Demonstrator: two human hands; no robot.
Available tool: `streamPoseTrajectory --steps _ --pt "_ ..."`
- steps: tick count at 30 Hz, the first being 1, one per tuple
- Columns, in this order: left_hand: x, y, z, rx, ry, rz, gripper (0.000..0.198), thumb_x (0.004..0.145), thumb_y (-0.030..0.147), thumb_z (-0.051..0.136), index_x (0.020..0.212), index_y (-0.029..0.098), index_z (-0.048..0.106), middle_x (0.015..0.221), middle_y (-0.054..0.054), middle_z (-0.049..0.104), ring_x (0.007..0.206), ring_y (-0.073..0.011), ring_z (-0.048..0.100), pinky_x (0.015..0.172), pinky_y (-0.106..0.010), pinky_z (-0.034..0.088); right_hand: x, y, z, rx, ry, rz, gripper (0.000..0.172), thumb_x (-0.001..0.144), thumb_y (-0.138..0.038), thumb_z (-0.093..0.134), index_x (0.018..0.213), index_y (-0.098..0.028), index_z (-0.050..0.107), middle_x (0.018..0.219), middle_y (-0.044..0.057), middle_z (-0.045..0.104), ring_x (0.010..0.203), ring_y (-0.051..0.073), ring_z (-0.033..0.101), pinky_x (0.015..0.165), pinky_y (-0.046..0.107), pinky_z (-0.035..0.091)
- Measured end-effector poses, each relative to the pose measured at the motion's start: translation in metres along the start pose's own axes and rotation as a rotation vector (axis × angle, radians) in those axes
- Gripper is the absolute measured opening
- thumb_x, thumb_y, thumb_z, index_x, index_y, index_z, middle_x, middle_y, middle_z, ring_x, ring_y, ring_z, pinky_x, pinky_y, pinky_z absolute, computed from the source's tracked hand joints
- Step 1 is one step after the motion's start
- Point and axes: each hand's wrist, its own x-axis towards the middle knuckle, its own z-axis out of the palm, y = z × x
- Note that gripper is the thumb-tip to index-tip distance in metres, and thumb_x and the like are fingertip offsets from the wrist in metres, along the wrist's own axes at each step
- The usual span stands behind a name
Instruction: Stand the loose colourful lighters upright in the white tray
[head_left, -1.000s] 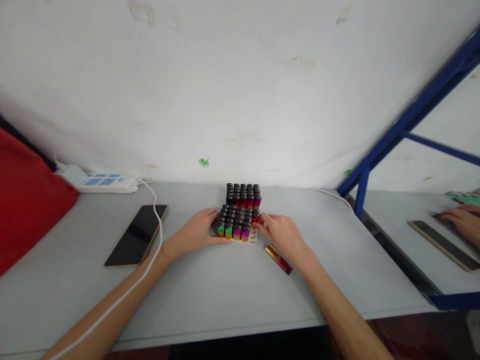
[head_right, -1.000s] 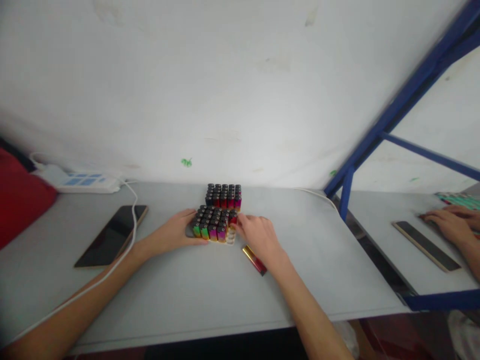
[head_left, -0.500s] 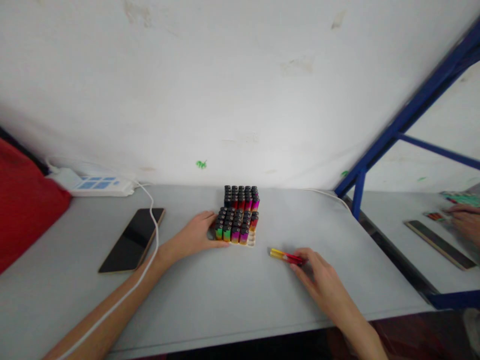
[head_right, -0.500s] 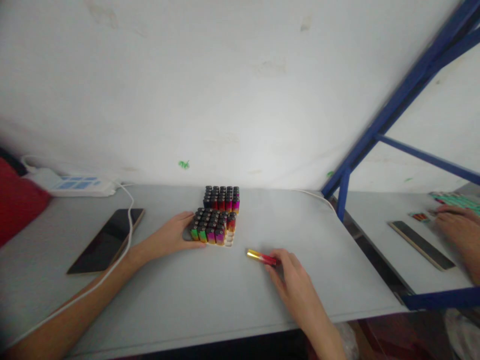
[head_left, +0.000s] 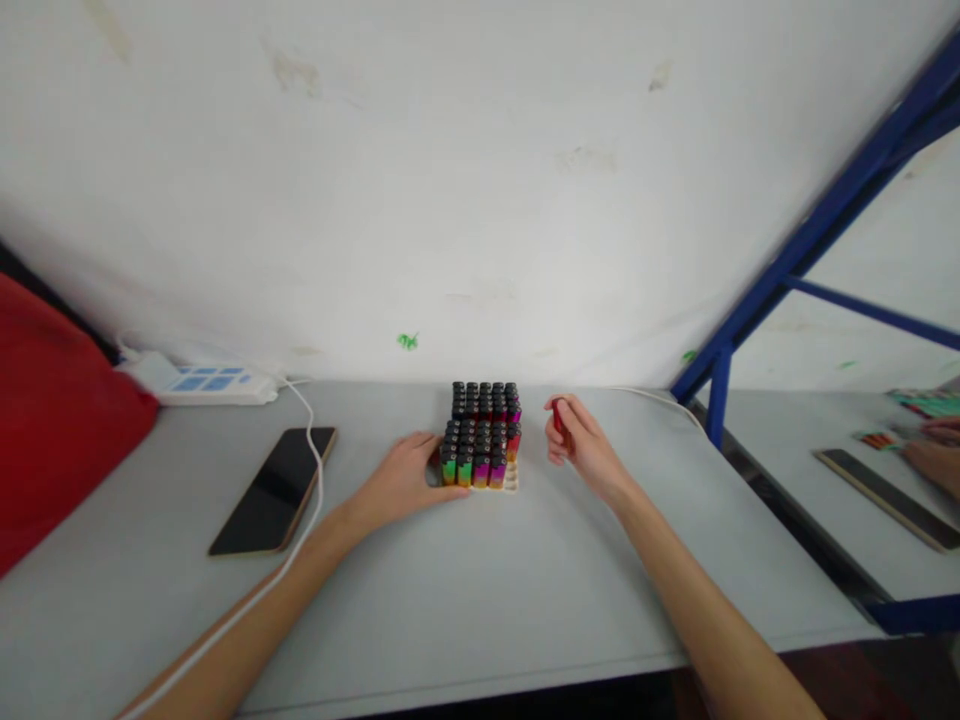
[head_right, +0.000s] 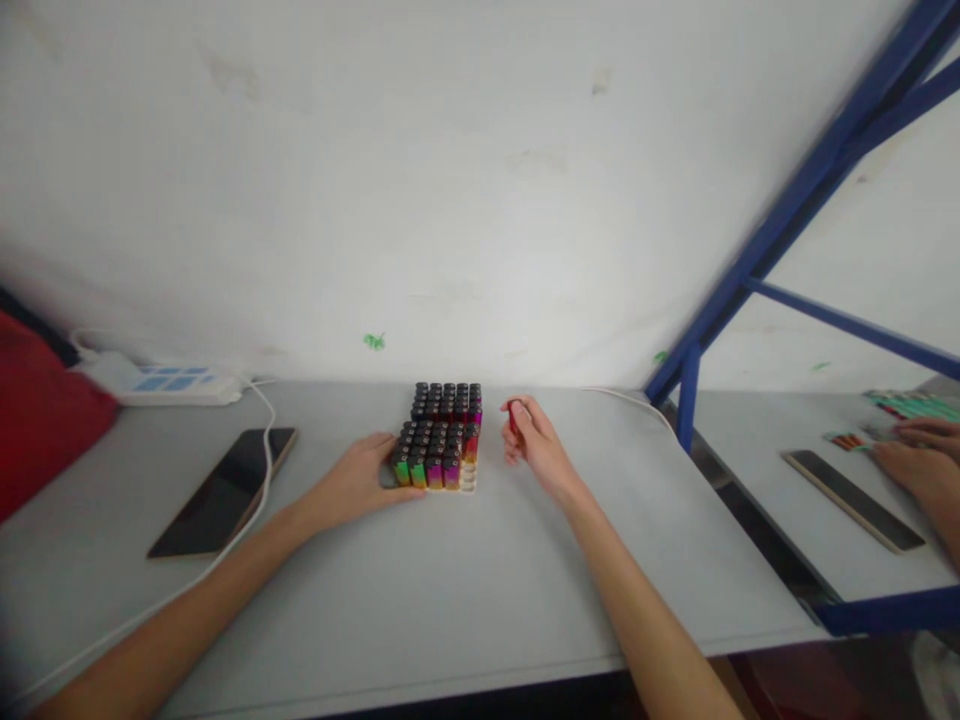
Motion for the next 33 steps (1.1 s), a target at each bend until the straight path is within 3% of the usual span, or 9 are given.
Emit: streamPoseTrajectory --steps 3,7,10,13,17,23,28,30,33 --pt "0.000 0.001 0.001 0.021 0.002 0.000 0.055 0.080 0.068 0.092 0.110 0.023 0.081 0.116 -0.012 0.084 0.113 -0.0382 0.077 0.105 -0.047 0.059 0.008 0.015 0.003 -0.046 0.041 0.033 0.074 0.073 -0.095 0.081 0.083 -0.026 0.058 0.060 -0.010 0.038 0.051 0.009 0.029 0.049 0.022 0.024" --pt "0.001 -0.001 0.000 0.014 -0.003 0.006 0.054 0.079 0.068 0.091 0.107 0.023 0.080 0.114 -0.012 0.083 0.109 -0.0377 0.076 0.101 -0.048 0.059 0.001 0.032 -0.003 -0.116 0.157 0.132 0.074 0.087 -0.094 0.061 0.063 -0.026 0.042 0.057 -0.009 0.027 0.049 0.008 0.020 0.048 0.024 0.017" --pt "0.002 -0.002 -0.001 -0.005 0.001 0.009 0.055 0.077 0.070 0.091 0.105 0.023 0.080 0.112 -0.012 0.083 0.107 -0.0381 0.077 0.101 -0.049 0.060 -0.005 0.035 -0.002 -0.106 0.246 0.249 0.061 0.095 -0.075 0.053 0.060 -0.028 0.036 0.056 -0.010 0.023 0.048 0.008 0.013 0.046 0.026 0.011" --pt "0.002 -0.004 -0.001 -0.012 0.003 0.015 0.057 0.077 0.073 0.089 0.104 0.024 0.080 0.110 -0.011 0.083 0.106 -0.0376 0.076 0.100 -0.050 0.061 -0.007 0.033 0.002 -0.061 0.291 0.253 0.048 0.096 -0.060 0.050 0.062 -0.028 0.036 0.056 -0.009 0.025 0.047 0.009 0.012 0.046 0.026 0.010" --pt "0.002 -0.006 -0.001 -0.005 0.005 0.017 0.055 0.079 0.072 0.087 0.101 0.023 0.079 0.108 -0.012 0.083 0.103 -0.0369 0.076 0.099 -0.052 0.062 -0.008 0.031 0.005 -0.072 0.247 0.240 0.053 0.093 -0.067 0.053 0.062 -0.028 0.037 0.056 -0.009 0.025 0.047 0.009 0.014 0.046 0.026 0.012" --pt "0.003 -0.004 -0.002 -0.007 -0.006 0.024 0.058 0.080 0.074 0.088 0.104 0.022 0.080 0.110 -0.013 0.083 0.105 -0.0385 0.077 0.101 -0.054 0.061 -0.014 0.030 0.006 -0.140 0.084 0.059 0.076 0.085 -0.100 0.061 0.076 -0.024 0.059 0.064 -0.005 0.043 0.053 0.012 0.034 0.050 0.028 0.027" --pt "0.002 0.000 -0.002 0.017 -0.021 -0.003 0.057 0.079 0.073 0.089 0.102 0.022 0.078 0.110 -0.013 0.082 0.105 -0.0378 0.076 0.099 -0.049 0.060 -0.020 0.025 0.005 -0.293 0.005 -0.130 0.065 0.093 -0.089 0.070 0.099 -0.025 0.070 0.085 0.002 0.066 0.076 0.020 0.063 0.073 0.035 0.054" --pt "0.001 0.001 -0.002 0.021 -0.023 -0.009 0.056 0.079 0.071 0.089 0.101 0.022 0.077 0.110 -0.013 0.082 0.105 -0.0376 0.076 0.098 -0.048 0.060 -0.022 0.023 0.002 -0.383 0.055 -0.211 0.060 0.091 -0.085 0.075 0.095 -0.025 0.071 0.093 0.004 0.069 0.086 0.023 0.067 0.079 0.037 0.057" --pt "0.000 0.003 -0.002 0.012 -0.015 -0.009 0.055 0.080 0.069 0.090 0.105 0.022 0.078 0.114 -0.013 0.082 0.108 -0.0382 0.076 0.100 -0.048 0.059 -0.025 0.021 0.000 -0.573 0.131 -0.311 0.048 0.096 -0.072 0.078 0.085 -0.026 0.068 0.083 0.003 0.068 0.081 0.023 0.064 0.080 0.037 0.054"
